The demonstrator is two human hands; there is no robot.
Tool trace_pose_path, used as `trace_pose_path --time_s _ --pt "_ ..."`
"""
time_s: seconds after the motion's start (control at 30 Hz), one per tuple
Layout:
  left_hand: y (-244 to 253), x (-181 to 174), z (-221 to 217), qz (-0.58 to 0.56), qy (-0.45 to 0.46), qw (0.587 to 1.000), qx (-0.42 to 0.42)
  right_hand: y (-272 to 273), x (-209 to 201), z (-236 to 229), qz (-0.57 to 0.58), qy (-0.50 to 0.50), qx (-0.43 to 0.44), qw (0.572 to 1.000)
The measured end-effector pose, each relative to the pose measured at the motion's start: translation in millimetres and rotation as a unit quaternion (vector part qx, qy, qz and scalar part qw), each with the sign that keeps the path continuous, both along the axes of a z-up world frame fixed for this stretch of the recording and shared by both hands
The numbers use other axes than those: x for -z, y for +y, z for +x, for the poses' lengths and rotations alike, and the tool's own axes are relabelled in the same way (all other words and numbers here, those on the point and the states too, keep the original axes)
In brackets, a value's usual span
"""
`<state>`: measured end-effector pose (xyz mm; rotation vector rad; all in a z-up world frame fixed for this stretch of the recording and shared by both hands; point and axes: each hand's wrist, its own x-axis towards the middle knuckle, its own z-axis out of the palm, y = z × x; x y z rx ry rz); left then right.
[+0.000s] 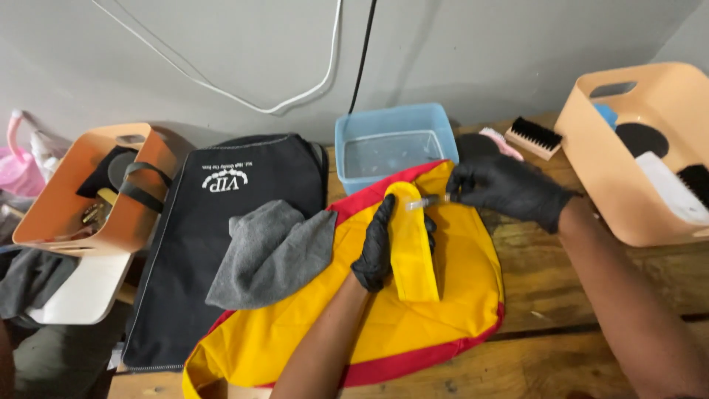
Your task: The person uses a small brush to scrub a white substance off a yellow and red garment laid on a wooden table. They repeatedly dip the brush into a blue water container, scrub different sections of the garment, and wipe the area with a gray cloth. The garment is folded and repositioned multiple times during the process.
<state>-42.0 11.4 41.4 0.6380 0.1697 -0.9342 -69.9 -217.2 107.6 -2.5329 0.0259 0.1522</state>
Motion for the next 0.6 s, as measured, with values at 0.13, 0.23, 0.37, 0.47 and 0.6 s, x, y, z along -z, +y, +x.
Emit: trace_pose_path --time_s 0.13,0.23,0.37,0.47,0.6 --pt "-1 -10 -6 0.017 -0.004 1.000 -0.017 -1 5 -6 0.008 0.018 -0.004 1.000" --pt "7 -18 -20 0.038 0.011 0.999 -0.025 12 -17 -1 0.029 -0.034 -0.013 0.999" --pt "7 -28 -17 0.020 -0.002 0.999 -0.033 4 -7 -13 0.065 -0.057 -0.017 0.996" --pt "11 -33 -17 0.014 -0.002 0.999 -0.039 3 13 -10 0.021 -0.040 -0.029 0.999" --pt "5 -47 -14 -0.003 -0.015 0.999 -0.043 -1 15 0 0.052 -0.061 0.001 0.997"
